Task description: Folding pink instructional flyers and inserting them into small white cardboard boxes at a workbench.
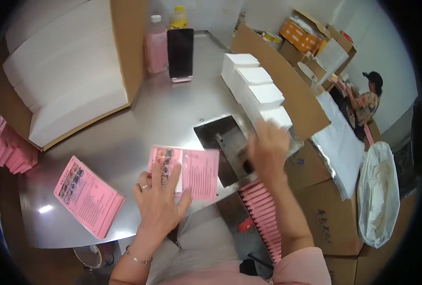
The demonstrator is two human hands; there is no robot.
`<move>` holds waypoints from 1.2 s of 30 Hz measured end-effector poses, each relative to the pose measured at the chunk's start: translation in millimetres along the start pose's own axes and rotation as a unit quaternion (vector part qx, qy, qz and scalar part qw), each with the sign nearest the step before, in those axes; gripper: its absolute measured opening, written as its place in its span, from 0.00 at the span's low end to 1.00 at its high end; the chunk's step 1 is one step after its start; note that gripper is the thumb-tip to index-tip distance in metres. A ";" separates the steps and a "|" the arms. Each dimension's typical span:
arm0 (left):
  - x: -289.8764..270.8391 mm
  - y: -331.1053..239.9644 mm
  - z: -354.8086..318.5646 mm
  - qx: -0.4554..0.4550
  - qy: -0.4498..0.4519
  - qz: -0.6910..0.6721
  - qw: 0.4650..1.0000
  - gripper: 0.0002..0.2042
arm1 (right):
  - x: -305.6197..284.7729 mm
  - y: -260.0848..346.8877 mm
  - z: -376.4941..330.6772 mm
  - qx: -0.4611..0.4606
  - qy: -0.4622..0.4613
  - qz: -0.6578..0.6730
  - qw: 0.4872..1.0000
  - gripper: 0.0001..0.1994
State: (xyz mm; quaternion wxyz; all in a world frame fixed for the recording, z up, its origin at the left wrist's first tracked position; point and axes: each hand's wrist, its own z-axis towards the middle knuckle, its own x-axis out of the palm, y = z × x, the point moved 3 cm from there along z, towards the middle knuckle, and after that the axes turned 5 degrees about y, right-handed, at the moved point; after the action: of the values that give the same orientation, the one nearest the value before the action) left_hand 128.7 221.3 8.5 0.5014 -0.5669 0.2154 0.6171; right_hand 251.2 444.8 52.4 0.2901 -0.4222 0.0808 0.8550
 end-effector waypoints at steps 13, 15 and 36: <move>9.2 -16.0 6.2 0.085 -0.002 0.014 0.996 0.26 | 26.3 -74.8 -7.0 0.062 -0.038 0.030 0.997 0.15; 14.3 -12.7 7.3 0.112 0.006 -0.013 0.994 0.26 | 35.5 -41.6 -21.6 -0.015 -0.040 0.147 0.988 0.18; -88.8 83.1 -69.3 -0.105 -0.245 0.023 0.964 0.11 | 17.4 5.3 -14.0 -0.027 0.062 0.126 0.990 0.10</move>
State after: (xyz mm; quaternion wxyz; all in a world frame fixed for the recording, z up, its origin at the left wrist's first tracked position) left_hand 77.5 96.6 46.4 0.4616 -0.4429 0.0330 0.7679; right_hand 249.4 442.5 29.7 0.1635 -0.4681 0.1281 0.8589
